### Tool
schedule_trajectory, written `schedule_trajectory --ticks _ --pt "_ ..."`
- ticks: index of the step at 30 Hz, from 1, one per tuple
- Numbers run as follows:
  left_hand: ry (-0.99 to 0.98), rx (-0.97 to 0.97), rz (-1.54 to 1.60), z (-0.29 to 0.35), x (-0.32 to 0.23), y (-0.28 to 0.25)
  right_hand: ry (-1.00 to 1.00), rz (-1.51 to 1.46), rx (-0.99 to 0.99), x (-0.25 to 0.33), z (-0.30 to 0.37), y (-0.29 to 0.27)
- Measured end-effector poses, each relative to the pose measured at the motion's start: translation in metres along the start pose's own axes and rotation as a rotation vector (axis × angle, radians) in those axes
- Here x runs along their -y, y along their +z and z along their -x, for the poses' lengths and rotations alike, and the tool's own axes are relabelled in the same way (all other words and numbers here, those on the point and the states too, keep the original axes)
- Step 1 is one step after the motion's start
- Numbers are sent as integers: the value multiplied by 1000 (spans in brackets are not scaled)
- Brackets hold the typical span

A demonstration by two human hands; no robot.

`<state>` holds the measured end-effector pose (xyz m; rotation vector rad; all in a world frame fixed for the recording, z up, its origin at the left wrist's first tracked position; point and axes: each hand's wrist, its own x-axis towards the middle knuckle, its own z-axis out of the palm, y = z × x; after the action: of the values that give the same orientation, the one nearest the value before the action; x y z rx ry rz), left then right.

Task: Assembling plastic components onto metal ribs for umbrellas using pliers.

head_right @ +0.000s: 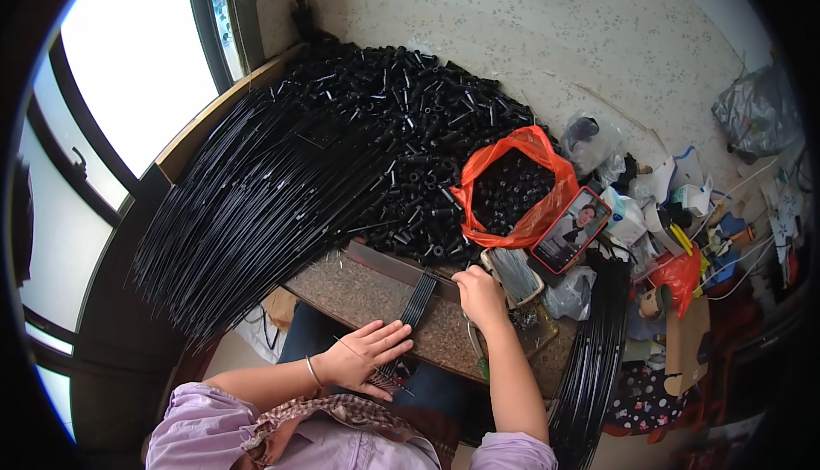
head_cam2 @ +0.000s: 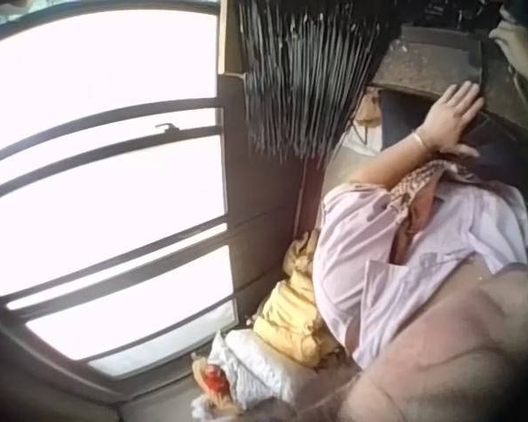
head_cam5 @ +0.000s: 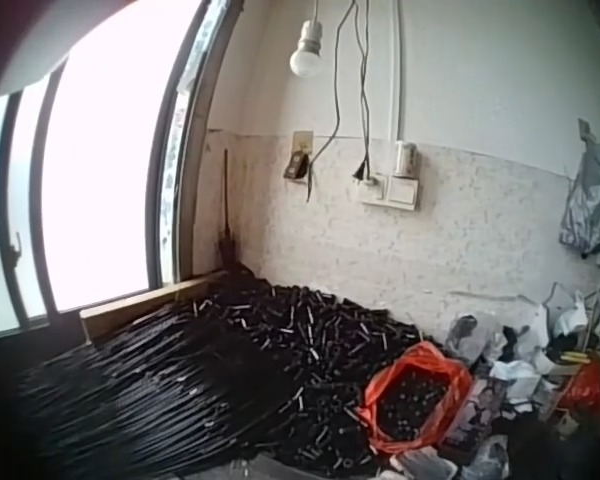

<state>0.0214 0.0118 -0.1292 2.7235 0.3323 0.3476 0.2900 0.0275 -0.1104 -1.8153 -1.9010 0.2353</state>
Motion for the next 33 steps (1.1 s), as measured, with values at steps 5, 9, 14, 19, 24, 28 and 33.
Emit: schedule_trajectory --ticks 5,9,14,19,24,28,33 --pt "10 1 6 -1 -1 -2 -21 -31 15 -2 -6 8" --pt "9 12 3 0 1 -3 -91 126 -36 -2 -7 4" --pt "28 -11 30 1 4 1 -304 239 -78 -26 12 -8" --pt "32 -2 5 2 3 -3 -42 46 39 5 -7 5" --pt "15 -33 25 -2 11 3 15 -597 446 44 5 -27" --pt "41 -61 66 -21 15 1 -283 -1371 555 104 57 -29" --pt "38 -113 25 -33 22 4 -139 -1049 -43 127 75 -21"
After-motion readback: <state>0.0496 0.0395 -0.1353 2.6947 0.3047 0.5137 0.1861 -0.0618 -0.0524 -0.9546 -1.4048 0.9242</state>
